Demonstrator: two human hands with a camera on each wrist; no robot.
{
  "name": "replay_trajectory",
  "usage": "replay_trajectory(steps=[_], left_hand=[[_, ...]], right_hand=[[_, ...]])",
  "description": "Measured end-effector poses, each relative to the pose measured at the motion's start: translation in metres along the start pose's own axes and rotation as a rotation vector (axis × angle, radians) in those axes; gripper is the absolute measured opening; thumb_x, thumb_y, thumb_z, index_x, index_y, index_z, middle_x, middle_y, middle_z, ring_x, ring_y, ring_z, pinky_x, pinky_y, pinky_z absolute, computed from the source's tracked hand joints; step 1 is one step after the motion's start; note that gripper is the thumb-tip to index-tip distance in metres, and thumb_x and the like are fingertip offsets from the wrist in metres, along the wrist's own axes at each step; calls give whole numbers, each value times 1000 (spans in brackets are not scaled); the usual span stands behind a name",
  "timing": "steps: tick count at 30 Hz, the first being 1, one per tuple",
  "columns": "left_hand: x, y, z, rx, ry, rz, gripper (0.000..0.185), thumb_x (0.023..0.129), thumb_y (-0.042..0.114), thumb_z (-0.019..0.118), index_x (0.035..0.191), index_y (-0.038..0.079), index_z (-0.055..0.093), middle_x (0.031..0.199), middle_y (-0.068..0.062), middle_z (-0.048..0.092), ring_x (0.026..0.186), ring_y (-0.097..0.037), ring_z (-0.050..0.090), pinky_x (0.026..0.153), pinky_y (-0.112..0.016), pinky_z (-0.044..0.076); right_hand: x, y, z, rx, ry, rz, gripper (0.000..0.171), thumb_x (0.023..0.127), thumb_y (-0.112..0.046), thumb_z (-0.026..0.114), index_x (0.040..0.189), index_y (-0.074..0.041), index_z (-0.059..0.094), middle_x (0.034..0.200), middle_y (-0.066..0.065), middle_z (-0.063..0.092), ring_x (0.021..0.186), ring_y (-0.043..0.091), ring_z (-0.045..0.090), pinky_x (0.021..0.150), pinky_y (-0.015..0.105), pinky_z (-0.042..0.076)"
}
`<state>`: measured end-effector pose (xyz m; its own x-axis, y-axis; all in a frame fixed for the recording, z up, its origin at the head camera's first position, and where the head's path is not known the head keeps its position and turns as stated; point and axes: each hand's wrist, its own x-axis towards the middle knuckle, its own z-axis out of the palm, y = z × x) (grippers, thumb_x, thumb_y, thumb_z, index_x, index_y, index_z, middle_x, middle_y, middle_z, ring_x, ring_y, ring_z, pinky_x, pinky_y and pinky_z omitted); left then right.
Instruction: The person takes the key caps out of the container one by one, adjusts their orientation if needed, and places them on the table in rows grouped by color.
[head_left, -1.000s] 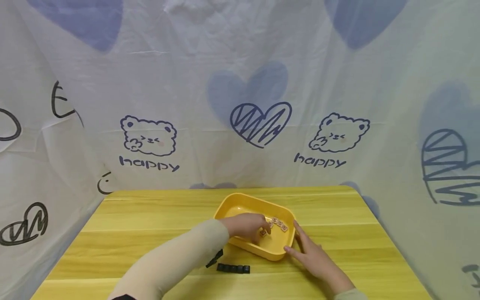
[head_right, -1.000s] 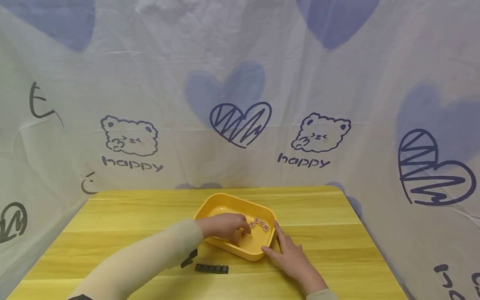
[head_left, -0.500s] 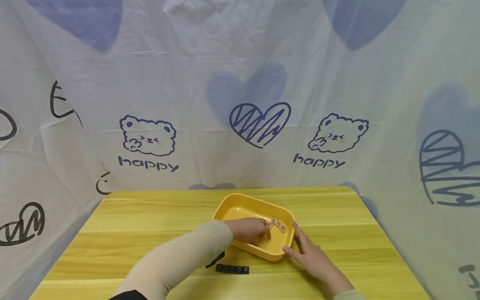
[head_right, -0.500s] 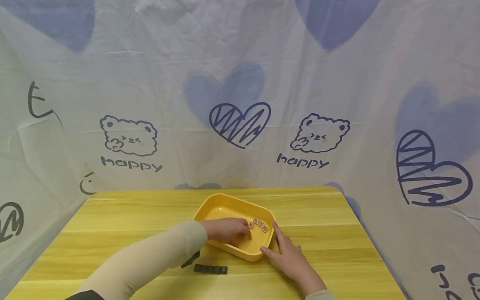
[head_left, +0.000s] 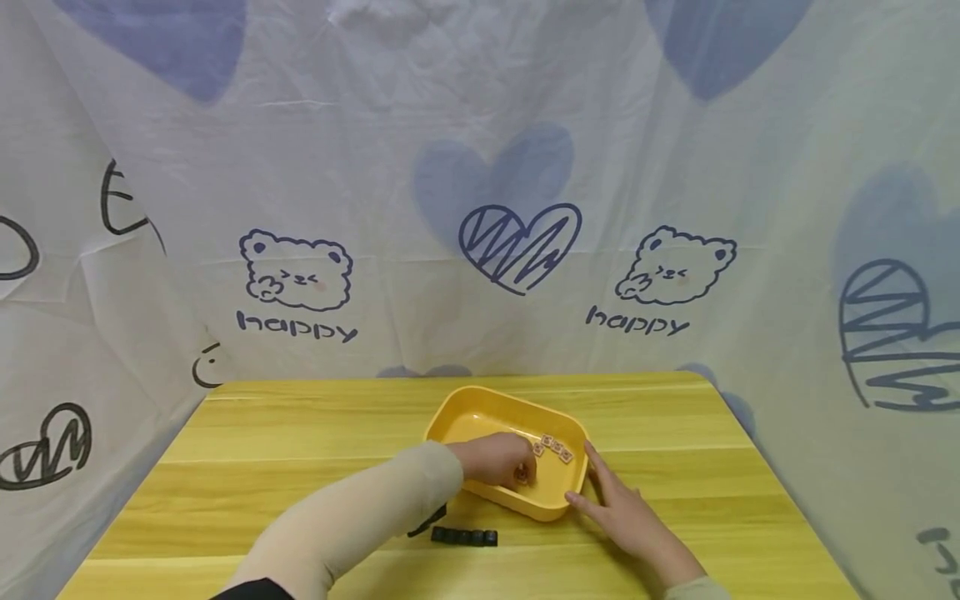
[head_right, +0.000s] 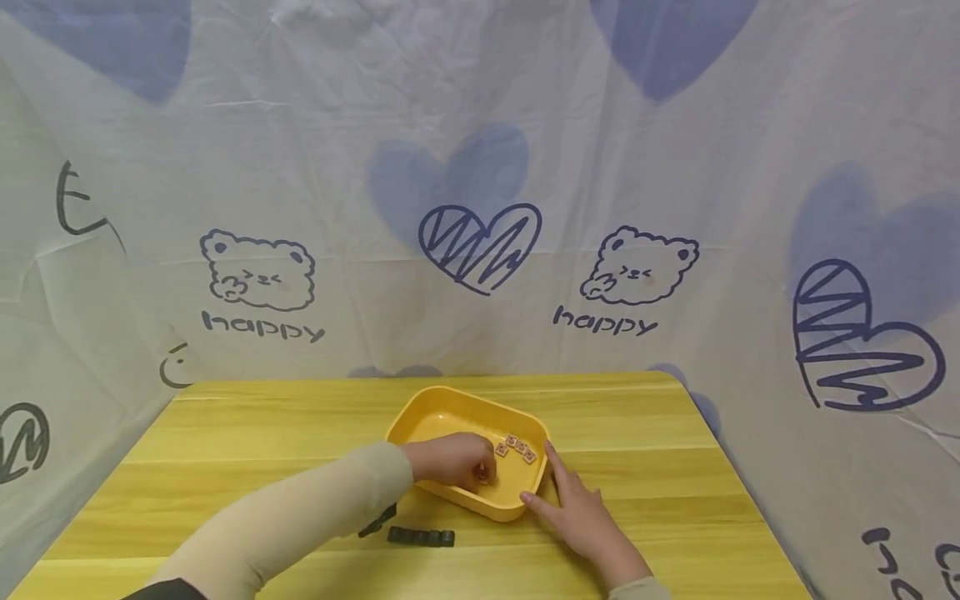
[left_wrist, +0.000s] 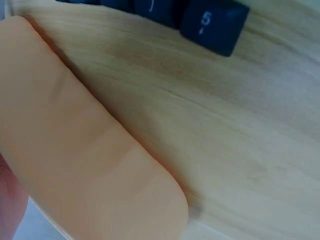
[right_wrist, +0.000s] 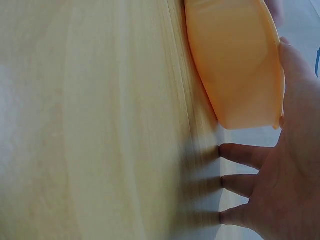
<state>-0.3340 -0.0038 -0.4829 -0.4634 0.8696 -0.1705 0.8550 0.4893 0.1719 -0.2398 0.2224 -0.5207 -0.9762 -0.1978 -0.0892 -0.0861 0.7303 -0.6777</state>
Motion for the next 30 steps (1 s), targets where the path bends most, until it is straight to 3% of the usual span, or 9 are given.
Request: replay_trajectory(steps=[8,13,21,30], left_hand=[[-5,-7,0,-55,85,27,12,83,9,78,86,19,73,84,14,62,77,3,54,71,-12,44],[-16,-3,-16,-126,112,20,14,83,4,76,85,17,72,83,13,61,75,2,54,69,-12,44],[-37,5,-27,-204,160,11,14,88,3,71,98,11,76,90,10,66,77,2,55,70,-11,44],[-66,19,-35,-264,255,1,21,83,7,77,104,9,77,97,3,71,81,4,59,72,-10,47]], right_hand=[[1,-2,0,-6,5,-8,88,95,-58,51,158,-19,4,154,18,26,139,45,25,102,73,2],[0,-2,-1,-1,1,-5,88,95,-58,51,158,-20,3,154,19,27,138,46,25,102,73,1],[-1,-3,0,-23,-2,-7,88,95,-58,49,158,-20,2,153,20,26,137,48,26,102,74,3],[-1,-4,0,-22,-6,-6,88,95,-59,48,158,-21,0,153,19,28,138,47,24,102,73,2]])
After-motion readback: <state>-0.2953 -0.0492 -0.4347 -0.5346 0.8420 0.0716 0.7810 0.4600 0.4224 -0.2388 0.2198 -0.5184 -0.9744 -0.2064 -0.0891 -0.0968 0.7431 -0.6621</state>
